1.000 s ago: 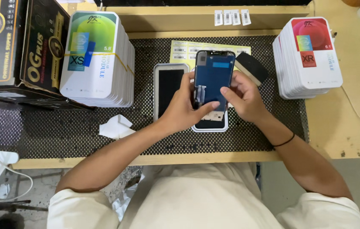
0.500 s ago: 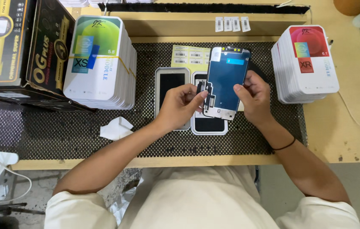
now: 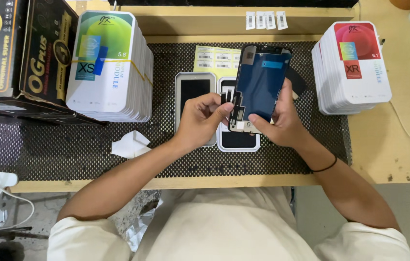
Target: The person picks up a stack of smartphone screen assemblies, removes a protective plastic film from one screen, and uses a cloth to wipe the surface.
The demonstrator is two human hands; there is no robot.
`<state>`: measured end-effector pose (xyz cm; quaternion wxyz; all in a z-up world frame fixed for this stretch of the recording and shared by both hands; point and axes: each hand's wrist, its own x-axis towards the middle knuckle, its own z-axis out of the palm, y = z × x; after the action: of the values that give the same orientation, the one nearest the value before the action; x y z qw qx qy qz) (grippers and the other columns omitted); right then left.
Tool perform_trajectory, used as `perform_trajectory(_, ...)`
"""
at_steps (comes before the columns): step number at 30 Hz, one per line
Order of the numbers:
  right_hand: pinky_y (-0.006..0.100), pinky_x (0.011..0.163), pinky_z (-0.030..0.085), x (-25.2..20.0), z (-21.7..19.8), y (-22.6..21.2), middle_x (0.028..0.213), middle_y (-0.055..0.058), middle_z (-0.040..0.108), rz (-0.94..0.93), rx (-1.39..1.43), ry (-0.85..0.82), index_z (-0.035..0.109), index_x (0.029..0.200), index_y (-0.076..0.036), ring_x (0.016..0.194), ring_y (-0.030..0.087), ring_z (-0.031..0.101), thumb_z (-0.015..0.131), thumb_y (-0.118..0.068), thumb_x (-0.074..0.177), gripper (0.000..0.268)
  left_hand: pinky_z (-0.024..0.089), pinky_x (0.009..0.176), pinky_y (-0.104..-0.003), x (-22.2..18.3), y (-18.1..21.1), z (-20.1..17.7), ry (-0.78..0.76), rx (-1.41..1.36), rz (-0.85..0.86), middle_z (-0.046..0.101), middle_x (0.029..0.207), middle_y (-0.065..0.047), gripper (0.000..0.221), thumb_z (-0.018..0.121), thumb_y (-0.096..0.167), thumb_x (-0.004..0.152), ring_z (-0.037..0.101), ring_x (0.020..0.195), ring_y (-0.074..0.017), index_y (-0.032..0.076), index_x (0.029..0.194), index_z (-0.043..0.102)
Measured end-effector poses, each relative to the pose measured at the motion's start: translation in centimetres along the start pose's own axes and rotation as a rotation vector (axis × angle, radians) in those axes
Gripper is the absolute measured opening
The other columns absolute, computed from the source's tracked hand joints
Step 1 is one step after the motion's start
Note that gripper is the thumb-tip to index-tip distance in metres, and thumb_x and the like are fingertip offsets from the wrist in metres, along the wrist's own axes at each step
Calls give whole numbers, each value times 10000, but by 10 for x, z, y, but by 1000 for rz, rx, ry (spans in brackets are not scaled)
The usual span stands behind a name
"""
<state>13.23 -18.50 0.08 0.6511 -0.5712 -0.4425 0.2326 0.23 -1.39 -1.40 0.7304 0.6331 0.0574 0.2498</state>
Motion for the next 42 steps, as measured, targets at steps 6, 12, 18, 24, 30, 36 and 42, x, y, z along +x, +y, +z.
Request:
perform_trajectory(6, 369, 999, 562, -1, -10, 12, 1245, 157, 566, -84, -42, -2, 227, 1454, -63, 1151, 195, 601, 708, 44, 839, 788, 564, 650, -195, 0, 1, 1, -26, -23, 4, 725, 647, -72, 134, 686, 120, 983, 697, 634, -68, 33, 891, 730)
perform_trajectory(12, 364, 993, 561, -4, -24, 25, 1225, 161, 553, -117, -52, -8, 235, 1437, -46, 1139, 202, 605, 707, 23, 840, 765, 583, 648, -221, 0, -1, -1, -50, -23, -10, 727, 668, -86, 165, 658, 135, 1000, 710, 629, -96, 33, 895, 735)
perform_trajectory(18, 374, 1015, 542, -2, -16, 17, 1262, 174, 542, -105, -41, -3, 221, 1465, -54, 1177, 221, 595, 712, 33, 828, 810, 594, 661, -237, 0, 10, 1, -68, -36, -13, 720, 697, -88, 208, 619, 138, 1020, 722, 657, -115, 22, 885, 727)
perform_trajectory(24, 385, 1033, 516, -1, -19, 24, 1306, 192, 522, -129, -91, 19, 206, 1490, -32, 1185, 227, 563, 728, 28, 824, 848, 623, 694, -295, 1, 13, -1, -116, -42, 9, 720, 736, -114, 210, 591, 133, 1033, 731, 733, -143, 14, 930, 730)
perform_trajectory(30, 416, 1018, 509, -1, -9, 8, 1313, 167, 496, -120, -133, 83, 223, 1515, -69, 1193, 242, 542, 712, 14, 835, 842, 623, 684, -295, 0, 17, 4, -124, 6, 59, 695, 736, -92, 191, 598, 110, 1028, 716, 735, -133, 6, 939, 733)
perform_trajectory(36, 400, 981, 540, 6, 7, -4, 1265, 180, 503, -149, -204, 138, 263, 1470, -38, 1145, 272, 592, 788, -56, 828, 830, 633, 696, -288, -1, 13, 6, -98, -27, 28, 700, 753, -80, 180, 605, 99, 1026, 712, 761, -114, 3, 951, 736)
perform_trajectory(42, 415, 948, 524, 9, 16, -33, 1235, 190, 486, -161, -255, 150, 253, 1505, -29, 1113, 281, 573, 767, -27, 833, 846, 626, 708, -295, -4, 39, 6, -121, -52, 111, 677, 739, -89, 214, 570, 105, 1040, 709, 742, -129, 10, 940, 734)
